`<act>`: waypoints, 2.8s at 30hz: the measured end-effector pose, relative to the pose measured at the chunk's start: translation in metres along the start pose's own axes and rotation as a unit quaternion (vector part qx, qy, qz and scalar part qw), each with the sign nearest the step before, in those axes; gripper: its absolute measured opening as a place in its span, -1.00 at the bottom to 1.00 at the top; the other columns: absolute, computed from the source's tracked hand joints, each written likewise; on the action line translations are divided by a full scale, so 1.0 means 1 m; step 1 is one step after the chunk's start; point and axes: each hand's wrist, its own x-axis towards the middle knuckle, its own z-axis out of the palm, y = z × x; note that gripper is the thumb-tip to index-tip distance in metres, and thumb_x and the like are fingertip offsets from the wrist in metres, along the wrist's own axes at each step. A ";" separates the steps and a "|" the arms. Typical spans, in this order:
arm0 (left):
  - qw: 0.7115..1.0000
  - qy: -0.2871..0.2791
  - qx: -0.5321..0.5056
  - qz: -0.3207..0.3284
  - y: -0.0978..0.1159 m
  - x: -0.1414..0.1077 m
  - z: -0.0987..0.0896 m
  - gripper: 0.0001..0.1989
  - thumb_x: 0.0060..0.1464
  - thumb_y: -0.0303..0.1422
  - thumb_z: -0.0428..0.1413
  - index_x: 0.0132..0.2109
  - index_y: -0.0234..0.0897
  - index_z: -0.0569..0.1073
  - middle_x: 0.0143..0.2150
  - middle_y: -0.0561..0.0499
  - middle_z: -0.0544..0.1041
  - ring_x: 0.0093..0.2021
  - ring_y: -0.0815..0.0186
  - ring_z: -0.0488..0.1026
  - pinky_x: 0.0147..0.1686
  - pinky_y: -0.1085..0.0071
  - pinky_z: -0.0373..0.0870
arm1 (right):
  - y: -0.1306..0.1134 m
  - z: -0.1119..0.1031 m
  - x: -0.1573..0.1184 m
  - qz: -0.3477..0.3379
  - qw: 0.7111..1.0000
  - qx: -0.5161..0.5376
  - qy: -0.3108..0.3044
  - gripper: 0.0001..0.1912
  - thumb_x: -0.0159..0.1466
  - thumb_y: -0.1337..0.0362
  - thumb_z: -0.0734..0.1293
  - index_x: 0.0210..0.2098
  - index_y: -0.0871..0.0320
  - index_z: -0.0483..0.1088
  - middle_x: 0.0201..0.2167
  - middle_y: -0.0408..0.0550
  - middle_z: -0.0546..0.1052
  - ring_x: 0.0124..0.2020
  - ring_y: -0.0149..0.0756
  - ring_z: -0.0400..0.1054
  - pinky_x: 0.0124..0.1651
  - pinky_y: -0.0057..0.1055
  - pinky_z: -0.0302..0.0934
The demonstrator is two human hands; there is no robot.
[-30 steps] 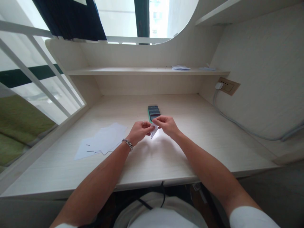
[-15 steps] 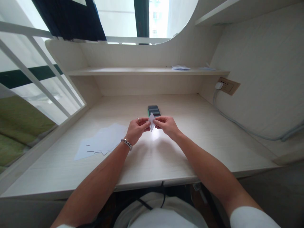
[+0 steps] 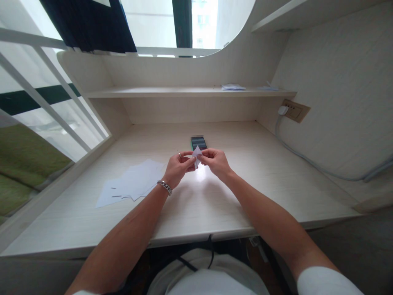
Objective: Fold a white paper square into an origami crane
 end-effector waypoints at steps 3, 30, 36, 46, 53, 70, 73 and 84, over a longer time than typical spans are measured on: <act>1.000 -0.004 0.006 0.004 0.000 -0.001 0.000 -0.43 -0.27 -0.21 0.43 -0.10 -0.38 0.49 -0.46 -0.04 0.60 -0.47 0.31 0.53 -0.42 0.38 0.50 | 0.000 0.000 0.000 0.004 1.000 0.004 0.000 -0.62 -0.10 0.05 0.54 -0.43 0.21 0.53 -0.56 -0.08 0.54 -0.55 -0.40 0.33 -0.43 -0.40 0.21; 0.998 -0.044 -0.004 -0.037 0.004 -0.006 0.004 -0.44 -0.23 -0.30 0.41 -0.06 -0.42 0.45 -0.42 -0.10 0.61 -0.48 0.28 0.56 -0.39 0.33 0.52 | 0.001 0.001 -0.002 -0.051 0.997 -0.041 0.030 -0.69 0.04 0.07 0.48 -0.36 0.19 0.53 -0.50 -0.05 0.56 -0.49 -0.31 0.42 -0.36 -0.35 0.33; 0.997 -0.055 -0.026 -0.052 0.003 -0.005 0.003 -0.46 -0.23 -0.33 0.41 -0.08 -0.41 0.46 -0.40 -0.09 0.61 -0.46 0.31 0.54 -0.36 0.36 0.49 | 0.004 0.000 -0.002 -0.066 0.996 -0.046 0.035 -0.71 0.07 0.08 0.47 -0.37 0.19 0.53 -0.49 -0.06 0.56 -0.49 -0.33 0.40 -0.37 -0.38 0.30; 0.990 -0.085 -0.068 -0.095 0.010 -0.009 0.003 -0.48 -0.35 -0.50 0.42 -0.13 -0.37 0.52 -0.50 0.04 0.54 -0.49 0.40 0.47 -0.37 0.42 0.37 | -0.001 0.003 -0.004 -0.072 0.995 -0.044 0.050 -0.70 0.05 0.06 0.48 -0.37 0.18 0.53 -0.48 -0.06 0.56 -0.46 -0.32 0.40 -0.37 -0.37 0.30; 0.989 -0.094 -0.051 -0.103 0.009 -0.009 0.004 -0.55 -0.30 -0.44 0.42 -0.17 -0.35 0.52 -0.40 -0.04 0.59 -0.41 0.35 0.51 -0.33 0.40 0.40 | -0.003 0.001 -0.003 -0.069 0.996 -0.022 0.051 -0.68 0.02 0.06 0.50 -0.37 0.17 0.53 -0.47 -0.05 0.56 -0.45 -0.31 0.41 -0.34 -0.35 0.33; 0.999 -0.026 -0.023 -0.014 0.005 -0.003 0.000 -0.52 -0.21 -0.31 0.39 -0.09 -0.33 0.52 -0.33 -0.09 0.63 -0.33 0.27 0.56 -0.23 0.30 0.47 | -0.003 0.002 -0.002 0.019 1.000 0.024 0.005 -0.60 -0.13 0.04 0.57 -0.41 0.19 0.55 -0.53 -0.08 0.56 -0.52 -0.37 0.39 -0.41 -0.39 0.29; 1.000 -0.008 -0.027 0.009 0.003 -0.001 -0.002 -0.60 -0.22 -0.29 0.39 -0.18 -0.33 0.55 -0.39 -0.05 0.61 -0.36 0.27 0.55 -0.26 0.28 0.49 | -0.006 0.000 -0.003 0.056 0.997 0.038 -0.022 -0.57 -0.18 0.05 0.59 -0.39 0.19 0.57 -0.53 -0.08 0.57 -0.50 -0.37 0.41 -0.38 -0.39 0.33; 0.998 0.020 -0.058 -0.003 0.005 -0.001 0.000 -0.80 -0.23 -0.37 0.33 -0.36 -0.34 0.58 -0.46 -0.01 0.58 -0.42 0.33 0.51 -0.30 0.34 0.48 | -0.014 -0.007 -0.003 0.117 0.985 0.101 -0.070 -0.72 -0.03 0.17 0.50 -0.35 0.20 0.61 -0.46 -0.02 0.60 -0.40 -0.33 0.47 -0.25 -0.36 0.39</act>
